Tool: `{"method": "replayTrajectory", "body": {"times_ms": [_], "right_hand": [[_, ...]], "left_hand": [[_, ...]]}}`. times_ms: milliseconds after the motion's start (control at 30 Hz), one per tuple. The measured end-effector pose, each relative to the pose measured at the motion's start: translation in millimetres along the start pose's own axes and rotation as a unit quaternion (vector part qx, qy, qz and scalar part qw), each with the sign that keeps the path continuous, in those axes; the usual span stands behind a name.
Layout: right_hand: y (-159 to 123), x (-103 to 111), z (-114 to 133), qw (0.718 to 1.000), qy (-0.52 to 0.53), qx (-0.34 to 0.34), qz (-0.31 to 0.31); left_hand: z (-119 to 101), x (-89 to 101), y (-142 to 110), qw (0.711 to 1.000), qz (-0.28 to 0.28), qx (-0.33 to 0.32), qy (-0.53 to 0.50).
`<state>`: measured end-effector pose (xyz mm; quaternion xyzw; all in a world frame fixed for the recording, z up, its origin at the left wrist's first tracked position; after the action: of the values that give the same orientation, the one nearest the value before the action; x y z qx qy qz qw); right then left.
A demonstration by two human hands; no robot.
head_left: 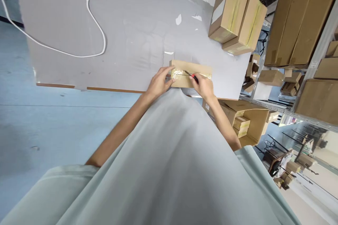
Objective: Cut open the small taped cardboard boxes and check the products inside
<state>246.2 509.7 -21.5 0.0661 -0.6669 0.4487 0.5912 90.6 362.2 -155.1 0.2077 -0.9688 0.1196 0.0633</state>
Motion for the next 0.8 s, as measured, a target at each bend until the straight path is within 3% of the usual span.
{"method": "replayTrajectory", "body": {"times_ms": [67,167,567,800], "right_hand": [[8,0,28,0.996,-0.062,0.057,0.041],[17,0,52,0.984,-0.133,0.089,0.083],[28,13,66,0.969,-0.196,0.094,0.114],[40,21,91,0.959,-0.212,0.13,0.134]], "left_hand": [[5,0.4,4,1.0,0.01,0.004,-0.018],[12,0.2,10,0.999,0.019,0.007,-0.039],[15,1.8,15,0.997,0.036,0.019,-0.063],[17,1.8,15,0.997,0.028,0.036,-0.056]]}}
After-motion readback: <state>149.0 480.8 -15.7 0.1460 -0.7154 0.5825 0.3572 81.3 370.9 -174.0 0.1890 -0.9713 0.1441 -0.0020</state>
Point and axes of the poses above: each hand's wrist, its own y-axis towards the middle knuckle, its own x-axis out of the back of the hand, z = x × y, the point moved 6 cm from there along y, towards the middle knuckle, and after that the axes turned 8 degrees about -y, right-handed, at the moved point
